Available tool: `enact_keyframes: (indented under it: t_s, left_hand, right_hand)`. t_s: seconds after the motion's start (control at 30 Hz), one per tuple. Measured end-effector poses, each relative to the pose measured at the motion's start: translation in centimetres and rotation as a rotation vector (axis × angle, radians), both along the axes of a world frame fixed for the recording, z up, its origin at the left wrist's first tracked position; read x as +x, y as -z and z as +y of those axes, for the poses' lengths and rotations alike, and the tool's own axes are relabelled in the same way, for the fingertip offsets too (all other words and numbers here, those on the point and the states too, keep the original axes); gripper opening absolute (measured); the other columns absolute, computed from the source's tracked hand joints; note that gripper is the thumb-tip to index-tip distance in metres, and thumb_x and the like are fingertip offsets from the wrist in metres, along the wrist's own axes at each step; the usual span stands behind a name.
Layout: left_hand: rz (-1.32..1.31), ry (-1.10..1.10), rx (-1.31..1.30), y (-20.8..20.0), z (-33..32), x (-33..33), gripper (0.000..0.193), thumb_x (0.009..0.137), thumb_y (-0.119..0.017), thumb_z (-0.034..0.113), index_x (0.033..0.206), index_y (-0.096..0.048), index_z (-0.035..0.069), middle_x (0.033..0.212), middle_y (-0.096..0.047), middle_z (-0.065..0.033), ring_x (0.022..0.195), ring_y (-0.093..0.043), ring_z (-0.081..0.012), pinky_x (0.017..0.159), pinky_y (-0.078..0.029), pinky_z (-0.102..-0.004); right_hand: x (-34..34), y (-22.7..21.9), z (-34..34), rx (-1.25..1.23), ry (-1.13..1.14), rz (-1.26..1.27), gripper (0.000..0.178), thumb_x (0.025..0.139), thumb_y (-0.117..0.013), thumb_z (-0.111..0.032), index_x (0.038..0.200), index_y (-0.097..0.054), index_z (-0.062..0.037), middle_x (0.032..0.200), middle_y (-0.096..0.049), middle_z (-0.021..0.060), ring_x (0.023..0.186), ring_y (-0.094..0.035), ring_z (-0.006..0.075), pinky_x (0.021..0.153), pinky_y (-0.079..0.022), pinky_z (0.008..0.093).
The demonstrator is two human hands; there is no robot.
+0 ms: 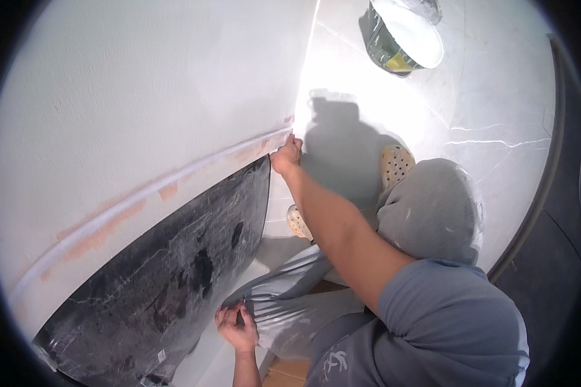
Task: The person sits on the floor and applies a white strip along the base of a wall using a small tool to press it into place. They repeatedly smooth the strip, adjust their position, and briefly stand to retrieve a tool before resuming the application.
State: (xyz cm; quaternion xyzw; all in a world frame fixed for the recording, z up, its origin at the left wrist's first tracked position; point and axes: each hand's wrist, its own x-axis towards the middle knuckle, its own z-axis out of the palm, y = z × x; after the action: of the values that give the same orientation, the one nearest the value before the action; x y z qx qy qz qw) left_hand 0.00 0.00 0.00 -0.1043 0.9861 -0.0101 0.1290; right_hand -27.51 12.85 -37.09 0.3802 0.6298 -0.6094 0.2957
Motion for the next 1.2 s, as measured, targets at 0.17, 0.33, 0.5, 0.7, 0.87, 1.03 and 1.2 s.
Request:
enact_keyframes:
  t_s: [0.17,0.33,0.5,0.7,0.87,1.03,1.2]
  left_hand:
    - [0.005,0.029,0.006,0.0,0.3,-0.7,0.025,0.096,-0.064,0.024,0.098,-0.081,0.005,0.095,-0.078,-0.0150,0.094,-0.070,-0.0371,0.109,-0.046,-0.0527]
    - [0.018,0.021,0.003,0.2,0.6,-0.9,0.023,0.095,-0.065,0.022,0.098,-0.081,0.005,0.095,-0.078,-0.0152,0.093,-0.070,-0.0371,0.109,-0.046,-0.0524]
    - [0.018,0.028,0.009,0.2,0.4,-0.6,0.022,0.094,-0.065,0.021,0.098,-0.080,0.005,0.095,-0.078,-0.0147,0.095,-0.070,-0.0376,0.110,-0.046,-0.0524]
    - [0.004,0.009,0.000,0.2,0.4,-0.8,0.023,0.095,-0.065,0.022,0.098,-0.081,0.004,0.096,-0.078,-0.0143,0.096,-0.070,-0.0375,0.110,-0.046,-0.0528]
    - [-0.021,0.008,-0.003,0.1,0.6,-1.2,0.023,0.095,-0.066,0.022,0.099,-0.081,0.004,0.097,-0.078,-0.0143,0.096,-0.071,-0.0364,0.109,-0.046,-0.0526]
    - [-0.038,0.028,-0.001,-0.3,1.1,-1.9,0.024,0.095,-0.065,0.022,0.100,-0.081,0.006,0.097,-0.078,-0.0136,0.096,-0.070,-0.0357,0.109,-0.046,-0.0517]
    - [-0.016,0.030,-0.014,-0.2,1.1,-2.0,0.025,0.096,-0.065,0.024,0.100,-0.081,0.006,0.096,-0.078,-0.0133,0.097,-0.070,-0.0366,0.109,-0.046,-0.0516]
  right_hand:
    - [1.1,-1.1,-1.5,0.067,0.035,0.045,0.100,0.082,-0.075,-0.005,0.164,-0.020,0.0094,0.155,-0.039,0.0231,0.146,-0.042,0.0406,0.125,-0.036,0.0410]
    - [-0.8,0.2,-0.3,0.012,-0.003,-0.054,0.103,0.082,-0.075,-0.007,0.166,-0.018,0.0047,0.157,-0.039,0.0216,0.145,-0.044,0.0395,0.125,-0.036,0.0401]
    - [0.8,-0.6,-1.1,0.044,-0.031,0.004,0.097,0.083,-0.072,-0.007,0.165,-0.021,0.0065,0.161,-0.035,0.0211,0.148,-0.041,0.0383,0.125,-0.037,0.0383]
    - [0.5,-1.9,-1.1,0.088,-0.093,-0.018,0.094,0.086,-0.073,-0.009,0.165,-0.022,0.0051,0.159,-0.040,0.0210,0.145,-0.045,0.0392,0.124,-0.038,0.0430]
    - [0.5,-0.9,0.0,0.057,-0.051,0.036,0.100,0.081,-0.073,-0.002,0.165,-0.020,0.0058,0.161,-0.039,0.0234,0.147,-0.043,0.0412,0.125,-0.037,0.0414]
    - [2.0,-2.4,-1.1,0.039,-0.003,0.071,0.096,0.081,-0.070,-0.001,0.165,-0.025,0.0030,0.154,-0.045,0.0242,0.142,-0.048,0.0418,0.122,-0.040,0.0410]
    - [1.5,1.2,-0.4,0.178,0.208,0.154,0.059,0.083,-0.069,0.003,0.141,-0.061,0.0006,0.140,-0.060,0.0201,0.129,-0.059,0.0383,0.109,-0.049,0.0428]
